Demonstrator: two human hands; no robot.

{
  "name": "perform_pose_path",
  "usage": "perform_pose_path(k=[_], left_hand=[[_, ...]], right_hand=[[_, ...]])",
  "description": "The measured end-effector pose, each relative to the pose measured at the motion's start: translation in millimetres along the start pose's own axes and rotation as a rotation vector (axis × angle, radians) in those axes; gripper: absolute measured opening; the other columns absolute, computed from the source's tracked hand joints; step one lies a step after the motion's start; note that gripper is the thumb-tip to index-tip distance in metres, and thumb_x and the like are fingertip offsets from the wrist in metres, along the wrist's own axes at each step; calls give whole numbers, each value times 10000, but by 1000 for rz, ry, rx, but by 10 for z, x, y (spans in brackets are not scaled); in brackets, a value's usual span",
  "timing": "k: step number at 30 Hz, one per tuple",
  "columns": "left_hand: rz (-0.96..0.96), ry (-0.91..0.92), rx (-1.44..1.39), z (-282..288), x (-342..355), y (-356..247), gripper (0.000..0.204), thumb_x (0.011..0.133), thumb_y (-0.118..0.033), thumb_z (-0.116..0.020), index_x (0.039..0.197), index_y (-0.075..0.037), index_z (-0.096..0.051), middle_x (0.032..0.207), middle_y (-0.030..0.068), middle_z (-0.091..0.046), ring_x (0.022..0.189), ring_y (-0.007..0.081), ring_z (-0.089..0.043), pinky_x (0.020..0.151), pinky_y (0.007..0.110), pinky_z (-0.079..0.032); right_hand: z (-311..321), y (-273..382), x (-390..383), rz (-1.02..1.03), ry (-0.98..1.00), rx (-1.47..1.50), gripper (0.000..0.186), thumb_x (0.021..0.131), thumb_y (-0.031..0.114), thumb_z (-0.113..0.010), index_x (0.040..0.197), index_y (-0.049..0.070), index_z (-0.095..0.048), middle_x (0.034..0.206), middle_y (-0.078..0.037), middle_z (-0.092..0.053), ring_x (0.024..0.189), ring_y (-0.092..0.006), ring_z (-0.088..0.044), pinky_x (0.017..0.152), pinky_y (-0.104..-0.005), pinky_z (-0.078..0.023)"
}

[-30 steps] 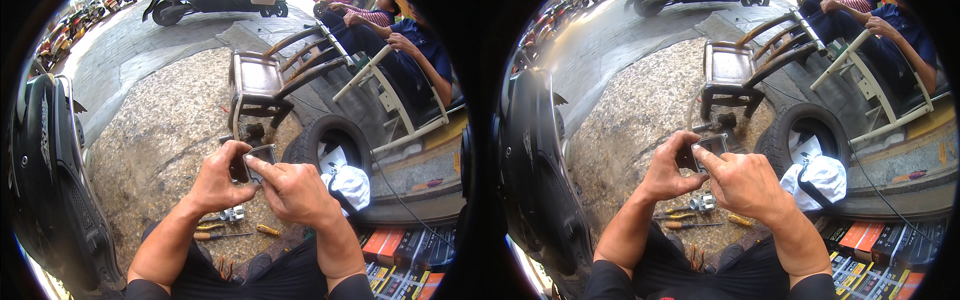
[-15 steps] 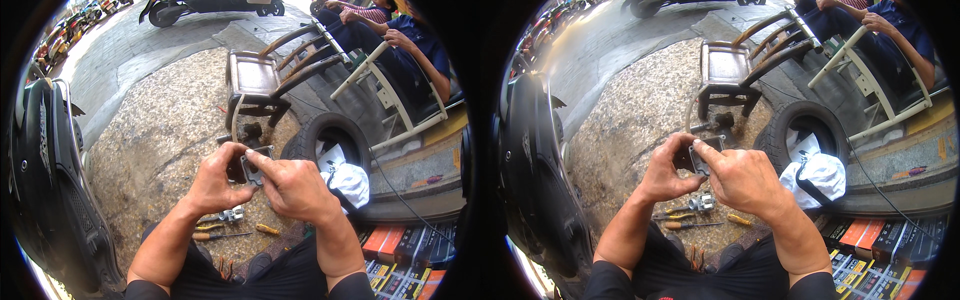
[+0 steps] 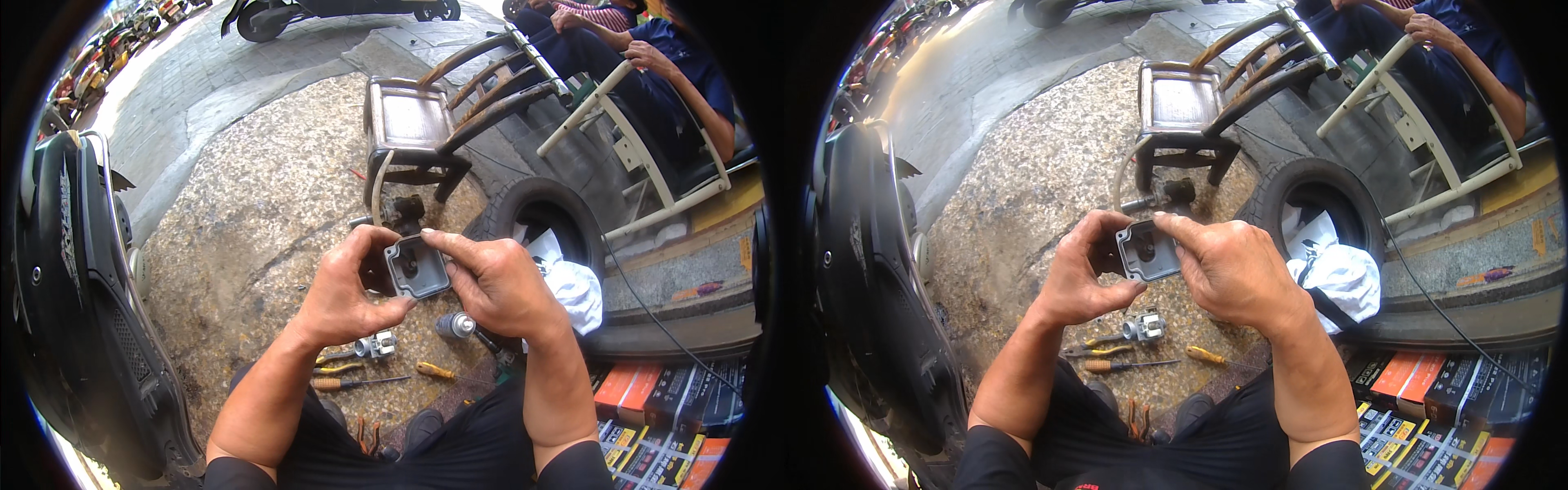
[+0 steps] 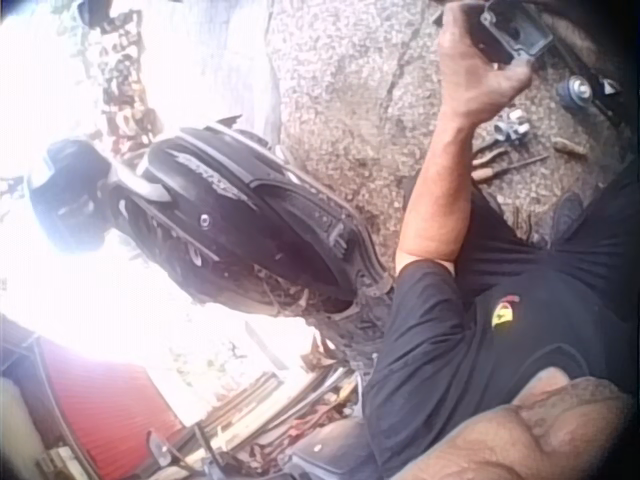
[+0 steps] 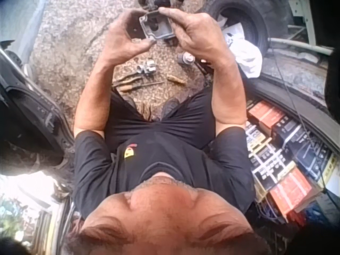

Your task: The person disassembles a scooter carburetor, cleans internal parts with a cloth, and uses a cordless drill to remove and reinsert screws. The person handles the carburetor body, a small metal cover, and a drill, working on the ground in a motorcycle repair shop.

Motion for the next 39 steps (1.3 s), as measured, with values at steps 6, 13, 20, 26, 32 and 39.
perform_pose_path(k=[6,13,20,26,32,39], left_hand=[[-10,4,47,-19,9,-25,574,689,-106,-847,1184,12,-582,912,53,-654,784,101,-650,717,273,-551],[28,103,129,-32,-5,-29,663,694,-89,-859,1268,9,-541,1087,62,-661,983,118,-675,884,297,-574],[4,36,-18,-61,-1,-4,591,688,-82,-851,1200,9,-569,969,70,-676,845,114,-677,773,281,-572],[32,40,-69,-24,2,22,610,700,-90,-854,1224,13,-559,994,71,-663,873,113,-669,791,281,-568],[51,0,-81,-3,5,25,600,704,-101,-850,1219,14,-565,1000,67,-663,865,106,-662,789,274,-561],[42,-26,-70,9,14,54,584,702,-105,-851,1202,16,-577,980,61,-667,846,95,-657,766,265,-556]], right_hand=[[-2,91,2,85,-28,-18,446,861,-32,-667,1290,86,-697,854,-218,-716,742,-380,-718,646,-431,-562],[-57,138,-5,92,-5,-102,448,864,12,-683,1289,153,-710,793,-169,-716,695,-362,-707,624,-442,-560],[-9,73,-15,77,-16,-4,406,871,-6,-674,1260,101,-720,831,-206,-720,726,-376,-715,646,-429,-560],[31,-25,-35,7,10,56,397,882,-41,-651,1269,38,-701,824,-233,-705,717,-360,-724,627,-392,-541],[16,-51,-45,-15,17,131,398,900,-17,-642,1296,15,-667,830,-248,-699,719,-361,-717,639,-403,-537],[-2,-42,-82,-36,31,135,384,912,70,-659,1291,8,-648,890,-284,-702,814,-446,-707,715,-487,-556]])
Point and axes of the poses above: each hand's wrist, its own x-axis towards the middle knuckle, its own z-axis out of the back of the hand, y = z × x, the point moved 4 cm from there along x, towards the middle knuckle
